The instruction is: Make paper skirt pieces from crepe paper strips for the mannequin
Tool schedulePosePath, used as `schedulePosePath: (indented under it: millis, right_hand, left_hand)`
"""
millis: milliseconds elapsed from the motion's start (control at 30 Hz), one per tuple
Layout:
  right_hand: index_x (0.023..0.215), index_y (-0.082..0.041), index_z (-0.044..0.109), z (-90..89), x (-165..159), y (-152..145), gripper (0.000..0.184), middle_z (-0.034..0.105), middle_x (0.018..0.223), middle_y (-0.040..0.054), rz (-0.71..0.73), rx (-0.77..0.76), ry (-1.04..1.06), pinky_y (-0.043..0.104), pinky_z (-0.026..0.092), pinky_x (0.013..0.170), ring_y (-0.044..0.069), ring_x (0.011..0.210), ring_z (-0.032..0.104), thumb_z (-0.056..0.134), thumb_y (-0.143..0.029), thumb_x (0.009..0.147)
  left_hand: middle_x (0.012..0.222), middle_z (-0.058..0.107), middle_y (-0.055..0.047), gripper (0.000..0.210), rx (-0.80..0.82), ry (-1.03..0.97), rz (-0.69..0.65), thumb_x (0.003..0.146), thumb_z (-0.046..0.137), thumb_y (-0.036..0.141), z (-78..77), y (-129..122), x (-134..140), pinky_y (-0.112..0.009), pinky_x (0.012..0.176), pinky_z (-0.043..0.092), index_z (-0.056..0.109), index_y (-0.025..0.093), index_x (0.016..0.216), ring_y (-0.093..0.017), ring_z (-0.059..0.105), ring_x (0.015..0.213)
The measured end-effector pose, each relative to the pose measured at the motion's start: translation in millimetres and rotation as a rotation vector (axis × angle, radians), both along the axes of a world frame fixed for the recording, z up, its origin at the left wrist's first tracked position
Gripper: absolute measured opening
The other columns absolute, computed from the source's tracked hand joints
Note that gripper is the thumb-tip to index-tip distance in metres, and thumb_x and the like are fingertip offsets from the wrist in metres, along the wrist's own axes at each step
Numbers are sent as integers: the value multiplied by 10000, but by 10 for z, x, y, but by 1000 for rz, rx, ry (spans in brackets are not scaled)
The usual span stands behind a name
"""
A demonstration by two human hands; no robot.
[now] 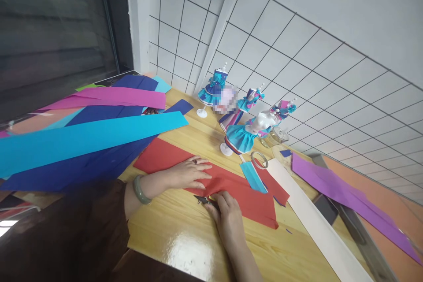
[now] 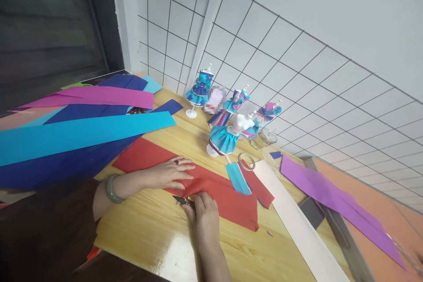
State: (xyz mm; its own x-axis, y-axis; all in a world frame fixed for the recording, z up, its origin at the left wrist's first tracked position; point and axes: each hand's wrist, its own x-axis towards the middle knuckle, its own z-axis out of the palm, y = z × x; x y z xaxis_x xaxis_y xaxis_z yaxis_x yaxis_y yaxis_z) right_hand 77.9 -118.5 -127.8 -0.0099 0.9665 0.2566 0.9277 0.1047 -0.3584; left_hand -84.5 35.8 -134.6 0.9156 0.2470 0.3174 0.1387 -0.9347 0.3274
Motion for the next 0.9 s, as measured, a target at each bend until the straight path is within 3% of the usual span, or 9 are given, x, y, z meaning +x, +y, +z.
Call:
schedulePosePath:
  millis: [400,900]
  right_hand:
    - [853,-203,609,-13,19,-44,262,602,798,44,-1,21,0,290,424,665,178,735,566,481,-432,862]
    - [818,-198,610,-28,-52,0,266,599,770,38,-3,42,-5,283,421,646,167,703,564,487,-430,860]
  left_hand:
    - [1332,463,-86,419,-13,2,-1,835,484,463,20,-8,-5,-401,1059,209,552,238,1182,-249,335,1273]
    - [1346,448,-73,427,-11,-18,-8,835,475,479,-63,17,4,-399,1063,193,542,249,1188,-245,319,1280]
